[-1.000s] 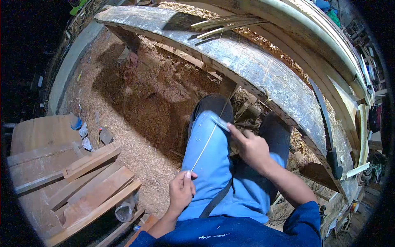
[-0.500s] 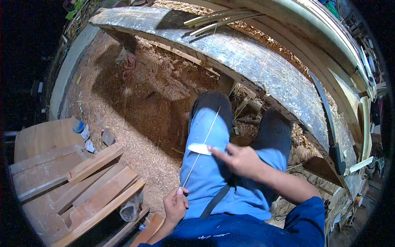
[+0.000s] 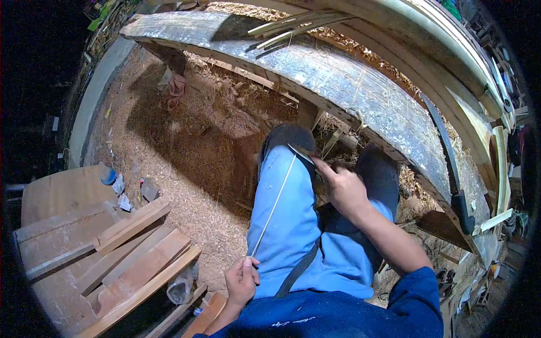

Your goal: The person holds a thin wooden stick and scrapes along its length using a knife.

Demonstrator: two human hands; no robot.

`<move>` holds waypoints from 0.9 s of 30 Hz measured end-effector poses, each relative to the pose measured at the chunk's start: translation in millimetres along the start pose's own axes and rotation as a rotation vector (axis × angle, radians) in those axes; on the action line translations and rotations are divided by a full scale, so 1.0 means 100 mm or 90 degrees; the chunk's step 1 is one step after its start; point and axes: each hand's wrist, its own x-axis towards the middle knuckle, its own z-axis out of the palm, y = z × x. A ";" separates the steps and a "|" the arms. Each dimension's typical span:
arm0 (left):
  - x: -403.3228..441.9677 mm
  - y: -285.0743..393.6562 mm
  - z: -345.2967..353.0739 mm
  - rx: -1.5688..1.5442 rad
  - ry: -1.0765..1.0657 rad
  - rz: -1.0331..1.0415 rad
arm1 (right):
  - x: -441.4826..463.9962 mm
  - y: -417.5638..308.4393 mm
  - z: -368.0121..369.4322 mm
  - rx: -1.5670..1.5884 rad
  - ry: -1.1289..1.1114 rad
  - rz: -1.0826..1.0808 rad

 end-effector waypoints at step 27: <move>0.62 0.34 0.32 0.040 -0.034 0.024 | -0.34 -0.39 -0.02 0.380 -0.015 -0.045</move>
